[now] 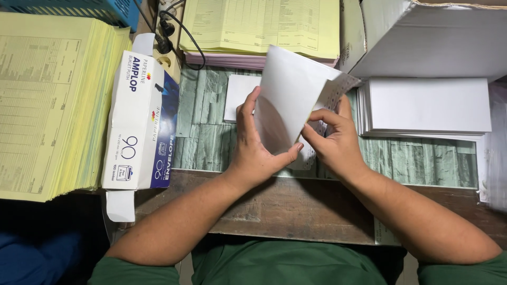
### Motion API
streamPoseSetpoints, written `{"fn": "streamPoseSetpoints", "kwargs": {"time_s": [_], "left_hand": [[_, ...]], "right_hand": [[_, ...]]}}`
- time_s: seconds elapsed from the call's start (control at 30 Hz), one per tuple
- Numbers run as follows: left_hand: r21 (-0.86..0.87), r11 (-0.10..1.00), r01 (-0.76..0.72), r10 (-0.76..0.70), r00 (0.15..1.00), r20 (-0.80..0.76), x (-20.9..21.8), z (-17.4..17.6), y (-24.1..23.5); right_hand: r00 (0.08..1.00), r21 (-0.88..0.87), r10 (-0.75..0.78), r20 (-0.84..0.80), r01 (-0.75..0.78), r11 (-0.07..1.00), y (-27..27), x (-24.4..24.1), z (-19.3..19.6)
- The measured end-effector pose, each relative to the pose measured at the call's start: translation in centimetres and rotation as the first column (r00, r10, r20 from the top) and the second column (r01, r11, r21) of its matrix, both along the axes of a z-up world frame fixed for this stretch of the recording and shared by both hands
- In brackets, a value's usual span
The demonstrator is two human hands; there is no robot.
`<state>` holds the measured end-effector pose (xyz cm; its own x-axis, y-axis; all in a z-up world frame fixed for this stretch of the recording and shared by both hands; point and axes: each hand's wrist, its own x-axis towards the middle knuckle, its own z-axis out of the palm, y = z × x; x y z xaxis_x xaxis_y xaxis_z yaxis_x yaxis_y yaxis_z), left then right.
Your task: Folding paper documents and inserting them into envelopes
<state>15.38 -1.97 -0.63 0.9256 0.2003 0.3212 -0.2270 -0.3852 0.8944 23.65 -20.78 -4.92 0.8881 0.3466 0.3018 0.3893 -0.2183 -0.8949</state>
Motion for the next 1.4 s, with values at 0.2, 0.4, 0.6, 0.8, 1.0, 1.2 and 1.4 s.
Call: {"fn": "streamPoseSetpoints", "kwargs": {"time_s": [0.2, 0.4, 0.6, 0.8, 1.0, 1.2, 1.4], "left_hand": [[0.024, 0.997, -0.069, 0.069, 0.998, 0.004, 0.7, 0.0, 1.3], [0.027, 0.993, -0.111, 0.112, 0.993, -0.027, 1.4, -0.1, 2.3], [0.101, 0.982, -0.16, 0.165, 0.985, -0.052, 1.6, 0.0, 2.2], [-0.01, 0.998, -0.063, 0.06, 0.981, -0.184, 1.7, -1.3, 2.7], [-0.062, 0.995, 0.082, -0.091, 0.985, -0.146, 1.9, -3.8, 3.3], [-0.125, 0.985, 0.119, -0.137, 0.979, -0.15, 1.6, -1.0, 2.1], [-0.314, 0.945, 0.092, -0.123, 0.989, -0.079, 2.1, -2.1, 1.8]], "right_hand": [[1.0, 0.307, 0.026, 0.003, -0.026, 0.951, -1.0, 0.9, -1.8], [0.932, 0.533, -0.007, -0.363, 0.214, 0.819, -3.1, 2.3, 0.4], [0.657, 0.903, 0.643, -0.394, 0.146, 0.404, -3.3, 2.9, 3.7], [0.617, 0.544, 0.371, -0.694, 0.112, 0.831, -2.7, 1.8, -0.9], [0.828, 0.395, 0.424, -0.368, -0.274, 0.877, -1.5, 0.5, 0.9], [0.896, 0.025, 0.416, -0.157, -0.418, 0.908, -0.5, -0.8, 4.5], [0.909, 0.297, 0.408, -0.09, -0.367, 0.882, -0.2, -0.6, 2.9]]}}
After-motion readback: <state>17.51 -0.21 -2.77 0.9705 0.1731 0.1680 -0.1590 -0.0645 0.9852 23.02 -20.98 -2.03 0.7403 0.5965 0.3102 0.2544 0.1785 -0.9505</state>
